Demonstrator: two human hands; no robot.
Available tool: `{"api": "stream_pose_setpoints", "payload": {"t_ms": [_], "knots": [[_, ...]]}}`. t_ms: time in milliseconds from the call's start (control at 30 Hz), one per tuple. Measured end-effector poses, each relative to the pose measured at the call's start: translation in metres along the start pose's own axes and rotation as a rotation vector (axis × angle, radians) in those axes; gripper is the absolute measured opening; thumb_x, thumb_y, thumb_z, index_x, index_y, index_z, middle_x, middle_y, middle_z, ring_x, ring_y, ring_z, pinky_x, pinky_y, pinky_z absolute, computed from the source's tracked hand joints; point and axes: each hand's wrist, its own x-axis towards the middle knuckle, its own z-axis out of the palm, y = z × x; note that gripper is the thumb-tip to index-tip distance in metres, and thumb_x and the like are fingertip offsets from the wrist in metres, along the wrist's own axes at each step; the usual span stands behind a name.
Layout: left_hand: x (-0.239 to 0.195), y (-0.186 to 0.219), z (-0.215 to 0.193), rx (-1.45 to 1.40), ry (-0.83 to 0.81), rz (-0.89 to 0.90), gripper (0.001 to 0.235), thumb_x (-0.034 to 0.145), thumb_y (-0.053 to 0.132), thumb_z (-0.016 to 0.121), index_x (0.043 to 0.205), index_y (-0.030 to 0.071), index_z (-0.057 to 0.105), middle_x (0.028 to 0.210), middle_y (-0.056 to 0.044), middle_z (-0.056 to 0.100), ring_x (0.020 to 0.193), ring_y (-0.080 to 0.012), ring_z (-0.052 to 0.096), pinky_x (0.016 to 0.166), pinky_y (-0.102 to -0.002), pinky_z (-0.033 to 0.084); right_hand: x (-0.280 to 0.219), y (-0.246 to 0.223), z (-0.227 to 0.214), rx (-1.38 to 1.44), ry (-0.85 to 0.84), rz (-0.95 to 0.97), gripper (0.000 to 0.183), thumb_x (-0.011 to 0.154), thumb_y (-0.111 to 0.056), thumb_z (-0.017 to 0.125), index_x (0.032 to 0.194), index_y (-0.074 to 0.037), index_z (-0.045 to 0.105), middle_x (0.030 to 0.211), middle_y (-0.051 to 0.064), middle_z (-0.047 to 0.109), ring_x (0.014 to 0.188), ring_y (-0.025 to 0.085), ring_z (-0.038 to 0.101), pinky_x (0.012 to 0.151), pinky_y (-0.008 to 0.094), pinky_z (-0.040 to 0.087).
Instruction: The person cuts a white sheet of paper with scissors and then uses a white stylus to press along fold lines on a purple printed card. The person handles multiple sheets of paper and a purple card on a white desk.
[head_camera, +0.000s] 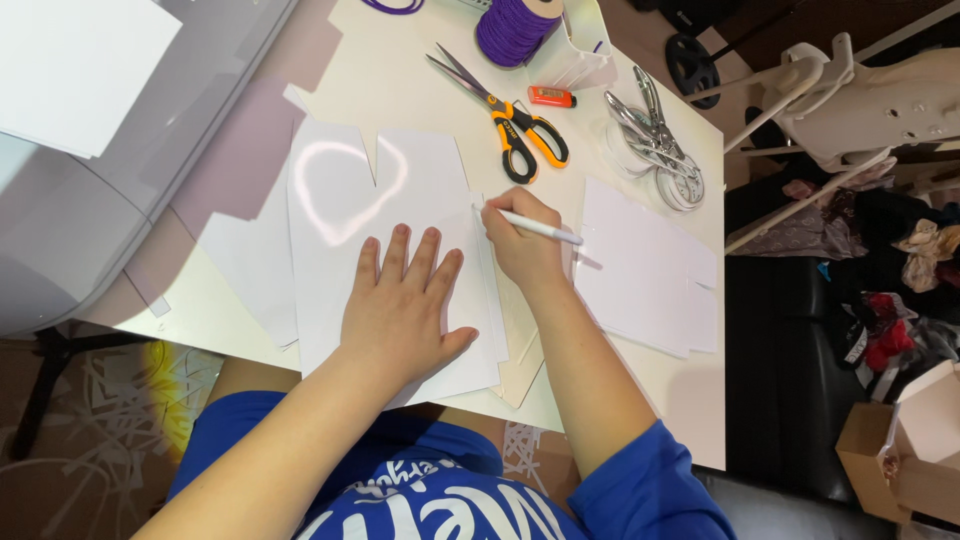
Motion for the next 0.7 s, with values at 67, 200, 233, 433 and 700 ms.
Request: {"api": "stream_pose_setpoints", "payload": {"t_ms": [67,200,233,433,700], "knots": [[0.0,0.0,0.0,-0.002,0.007,-0.004,0.078,0.082,0.059,0.043,0.142,0.01,0.031,0.149,-0.02,0.024,0.139,-0.0399,0.014,0.108,-0.058,0.004,-0.012,-0.008,-0.009,-0.017,-0.023,0.007,0.004,0.079,-0.012,0.065,0.077,-0.01,0.067,0.051,0.007,0.059,0.053,0.013,0.057,0.053,0.025,0.047],[0.0,0.001,0.001,-0.006,0.029,-0.004,0.078,0.082,0.059,0.045,0.141,0.01,0.033,0.148,-0.02,0.026,0.139,-0.0402,0.015,0.108,-0.058,0.004,-0.038,0.017,-0.016,-0.051,-0.057,0.021,0.004,0.079,-0.013,0.066,0.077,-0.011,0.068,0.05,0.007,0.059,0.049,0.014,0.056,0.048,0.026,0.045],[-0.001,0.001,0.001,-0.006,0.028,-0.003,0.078,0.082,0.059,0.045,0.141,0.01,0.033,0.148,-0.02,0.026,0.139,-0.0402,0.015,0.108,-0.058,0.004,-0.046,0.02,-0.019,-0.052,-0.056,0.022,0.004,0.079,-0.013,0.066,0.077,-0.011,0.068,0.05,0.007,0.059,0.049,0.014,0.056,0.048,0.026,0.045],[-0.001,0.001,0.002,-0.013,0.053,-0.003,0.078,0.081,0.059,0.046,0.141,0.009,0.035,0.148,-0.02,0.027,0.138,-0.0402,0.017,0.108,-0.058,0.004,-0.094,0.022,-0.04,-0.023,-0.108,0.074,0.006,0.077,-0.011,0.067,0.072,-0.008,0.069,0.046,0.008,0.059,0.043,0.015,0.053,0.044,0.024,0.042],[-0.004,0.002,-0.002,0.0,0.04,0.008,0.077,0.082,0.057,0.047,0.141,0.009,0.035,0.147,-0.021,0.028,0.138,-0.0405,0.017,0.108,-0.058,0.005,-0.111,0.046,-0.055,0.227,-0.171,0.21,0.005,0.071,0.0,0.064,0.066,0.0,0.066,0.041,0.01,0.054,0.041,0.016,0.051,0.042,0.025,0.042]]}}
